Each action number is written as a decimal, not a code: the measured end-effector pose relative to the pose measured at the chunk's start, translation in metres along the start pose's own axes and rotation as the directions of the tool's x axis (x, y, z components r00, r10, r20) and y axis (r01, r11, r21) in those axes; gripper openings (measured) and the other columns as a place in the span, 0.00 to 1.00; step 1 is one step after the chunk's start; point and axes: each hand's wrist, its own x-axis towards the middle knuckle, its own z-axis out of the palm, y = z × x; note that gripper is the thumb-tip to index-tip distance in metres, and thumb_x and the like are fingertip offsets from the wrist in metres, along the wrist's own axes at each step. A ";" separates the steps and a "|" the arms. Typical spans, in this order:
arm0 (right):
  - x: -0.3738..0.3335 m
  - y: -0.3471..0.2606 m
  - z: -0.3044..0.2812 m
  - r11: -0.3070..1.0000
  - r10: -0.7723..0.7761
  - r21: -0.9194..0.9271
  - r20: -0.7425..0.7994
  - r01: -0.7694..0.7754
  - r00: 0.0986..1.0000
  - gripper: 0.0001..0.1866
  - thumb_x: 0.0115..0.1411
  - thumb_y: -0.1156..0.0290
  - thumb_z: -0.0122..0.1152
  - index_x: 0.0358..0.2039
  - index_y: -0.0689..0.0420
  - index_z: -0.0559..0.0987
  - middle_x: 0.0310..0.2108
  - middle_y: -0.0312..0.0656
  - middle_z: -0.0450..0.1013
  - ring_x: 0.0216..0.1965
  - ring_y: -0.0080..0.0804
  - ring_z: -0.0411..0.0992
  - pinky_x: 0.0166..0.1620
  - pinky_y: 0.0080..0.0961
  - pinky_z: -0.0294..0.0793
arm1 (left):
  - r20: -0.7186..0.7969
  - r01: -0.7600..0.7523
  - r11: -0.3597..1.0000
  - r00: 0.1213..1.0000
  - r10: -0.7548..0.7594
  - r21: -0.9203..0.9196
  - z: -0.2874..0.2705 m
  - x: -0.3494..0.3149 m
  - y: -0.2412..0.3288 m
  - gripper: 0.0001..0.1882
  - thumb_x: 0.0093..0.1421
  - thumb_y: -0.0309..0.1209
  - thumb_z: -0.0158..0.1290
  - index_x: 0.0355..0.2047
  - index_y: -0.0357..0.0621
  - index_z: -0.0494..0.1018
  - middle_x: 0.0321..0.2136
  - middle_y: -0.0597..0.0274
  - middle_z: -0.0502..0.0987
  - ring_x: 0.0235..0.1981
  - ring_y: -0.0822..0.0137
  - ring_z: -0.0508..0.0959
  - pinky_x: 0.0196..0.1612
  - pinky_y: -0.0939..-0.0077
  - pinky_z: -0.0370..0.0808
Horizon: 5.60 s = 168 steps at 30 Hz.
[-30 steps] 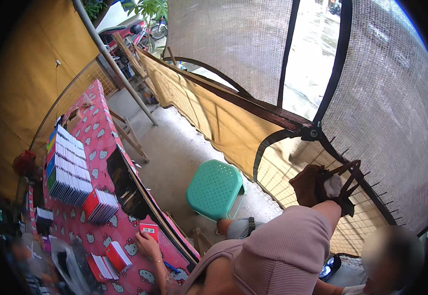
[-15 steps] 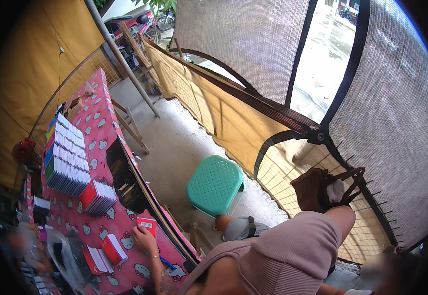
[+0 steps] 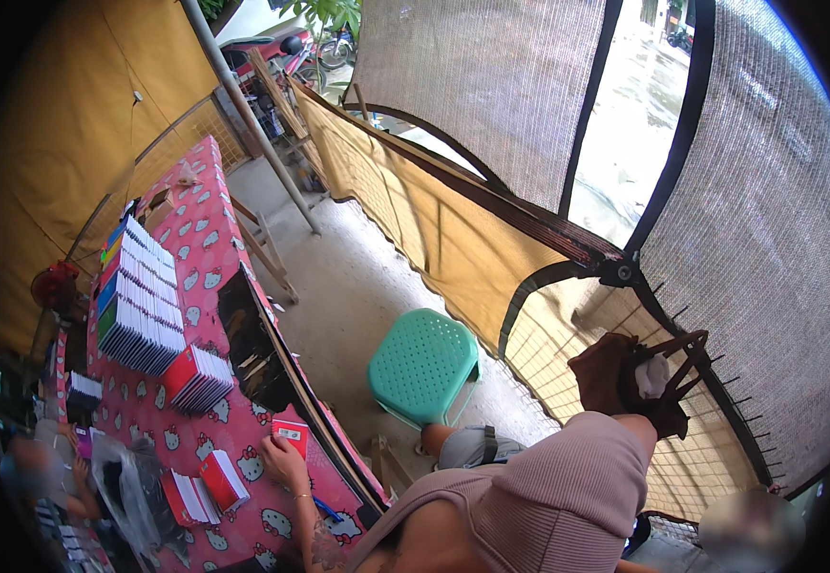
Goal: The person applies adhesive strips to the edges of red and white notebook covers by hand and stacks them.
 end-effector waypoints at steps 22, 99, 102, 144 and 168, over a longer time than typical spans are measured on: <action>0.023 -0.119 -0.032 0.877 -0.319 -0.297 0.226 0.377 0.920 0.29 0.59 0.52 0.58 0.57 0.56 0.76 0.50 0.55 0.76 0.53 0.52 0.75 0.57 0.45 0.71 | -0.156 0.024 0.999 0.988 -0.021 0.022 -0.011 -0.003 0.003 0.11 0.63 0.37 0.51 0.34 0.43 0.70 0.30 0.49 0.75 0.35 0.46 0.76 0.39 0.50 0.72; 0.036 -0.558 0.014 0.371 -0.576 0.711 0.681 0.598 -0.453 0.06 0.62 0.80 0.63 0.39 0.62 0.77 0.33 0.32 0.76 0.34 0.13 0.69 0.36 0.14 0.69 | -0.481 0.532 0.794 0.800 -0.358 0.294 0.002 0.016 0.116 0.16 0.60 0.37 0.59 0.46 0.45 0.76 0.41 0.59 0.76 0.44 0.53 0.75 0.51 0.54 0.67; 0.041 -0.554 0.015 0.375 -0.608 0.706 0.677 0.601 -0.415 0.05 0.62 0.80 0.62 0.39 0.62 0.77 0.34 0.33 0.77 0.35 0.14 0.70 0.36 0.15 0.70 | -0.516 0.614 0.629 0.775 -0.365 0.477 0.022 0.028 0.143 0.26 0.60 0.37 0.60 0.57 0.43 0.69 0.51 0.54 0.72 0.53 0.52 0.71 0.57 0.47 0.63; -0.045 -0.576 0.007 -0.685 -0.544 0.291 0.405 0.668 -0.734 0.08 0.57 0.67 0.64 0.38 0.52 0.80 0.32 0.39 0.76 0.33 0.43 0.78 0.35 0.38 0.78 | 0.146 -0.005 -0.160 0.391 -0.909 -0.987 -0.007 -0.023 0.153 0.19 0.72 0.39 0.43 0.51 0.34 0.69 0.40 0.48 0.80 0.38 0.58 0.83 0.42 0.64 0.82; -0.030 -0.618 -0.030 -0.690 -0.545 0.154 0.533 0.708 -0.647 0.12 0.57 0.67 0.64 0.42 0.53 0.78 0.33 0.44 0.77 0.32 0.48 0.78 0.35 0.41 0.77 | -0.403 0.775 0.582 0.628 -0.665 0.246 -0.030 -0.074 0.101 0.20 0.56 0.29 0.60 0.50 0.44 0.79 0.45 0.54 0.76 0.43 0.51 0.75 0.48 0.59 0.72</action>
